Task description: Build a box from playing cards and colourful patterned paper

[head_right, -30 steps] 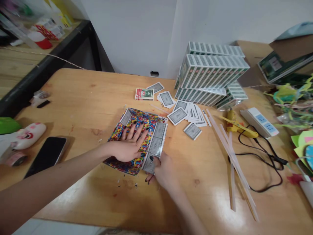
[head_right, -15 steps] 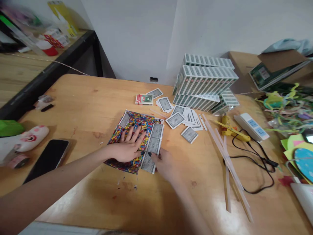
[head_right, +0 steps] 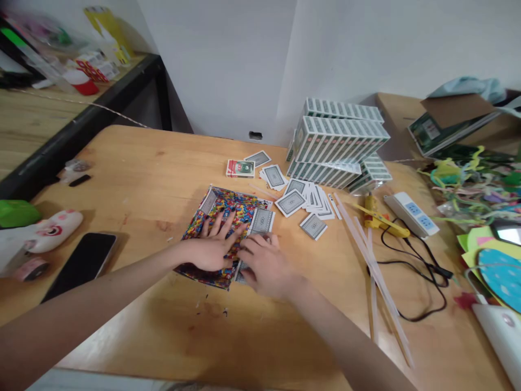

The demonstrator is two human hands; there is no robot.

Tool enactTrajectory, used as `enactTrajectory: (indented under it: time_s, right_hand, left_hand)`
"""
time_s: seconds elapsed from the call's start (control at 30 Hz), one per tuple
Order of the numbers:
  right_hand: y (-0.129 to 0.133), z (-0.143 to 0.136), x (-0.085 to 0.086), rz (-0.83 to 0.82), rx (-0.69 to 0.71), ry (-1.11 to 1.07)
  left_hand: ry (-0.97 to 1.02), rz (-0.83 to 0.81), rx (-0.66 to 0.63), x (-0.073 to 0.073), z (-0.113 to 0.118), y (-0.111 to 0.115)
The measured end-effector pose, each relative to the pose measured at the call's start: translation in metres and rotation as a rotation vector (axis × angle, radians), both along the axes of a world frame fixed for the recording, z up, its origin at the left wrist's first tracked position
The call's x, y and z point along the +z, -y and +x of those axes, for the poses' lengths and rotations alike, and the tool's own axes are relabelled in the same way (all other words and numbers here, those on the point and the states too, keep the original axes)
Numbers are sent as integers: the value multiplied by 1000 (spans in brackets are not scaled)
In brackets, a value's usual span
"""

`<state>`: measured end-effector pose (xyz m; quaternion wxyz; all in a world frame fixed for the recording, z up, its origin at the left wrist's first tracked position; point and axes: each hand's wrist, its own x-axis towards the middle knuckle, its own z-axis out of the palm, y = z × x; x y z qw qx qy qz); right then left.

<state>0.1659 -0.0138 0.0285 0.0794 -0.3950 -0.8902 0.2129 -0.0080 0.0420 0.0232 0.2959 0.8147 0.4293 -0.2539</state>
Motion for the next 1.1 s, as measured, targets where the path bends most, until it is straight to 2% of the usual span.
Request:
enactTrajectory:
  time_s: [0.17,0.33,0.83,0.97,1.03,1.1]
  right_hand:
    - [-12,-1,-10,23,197,43]
    - [-19,-5,-19,70,290,43]
    - [-29,0,-28,36,348,-95]
    - [-36,12,-27,93,248,-154]
    - [-41,18,-25,157,201,-128]
    - [-46,21,-23,200,211,-68]
  left_hand:
    - [21,-30,3,4,2,1]
    - [63,12,45,3,2,4]
    - [38,32,58,4,4,5]
    - [18,47,44,2,5,5]
    - [26,46,33,1,4,5]
    - [36,35,27,1,4,5]
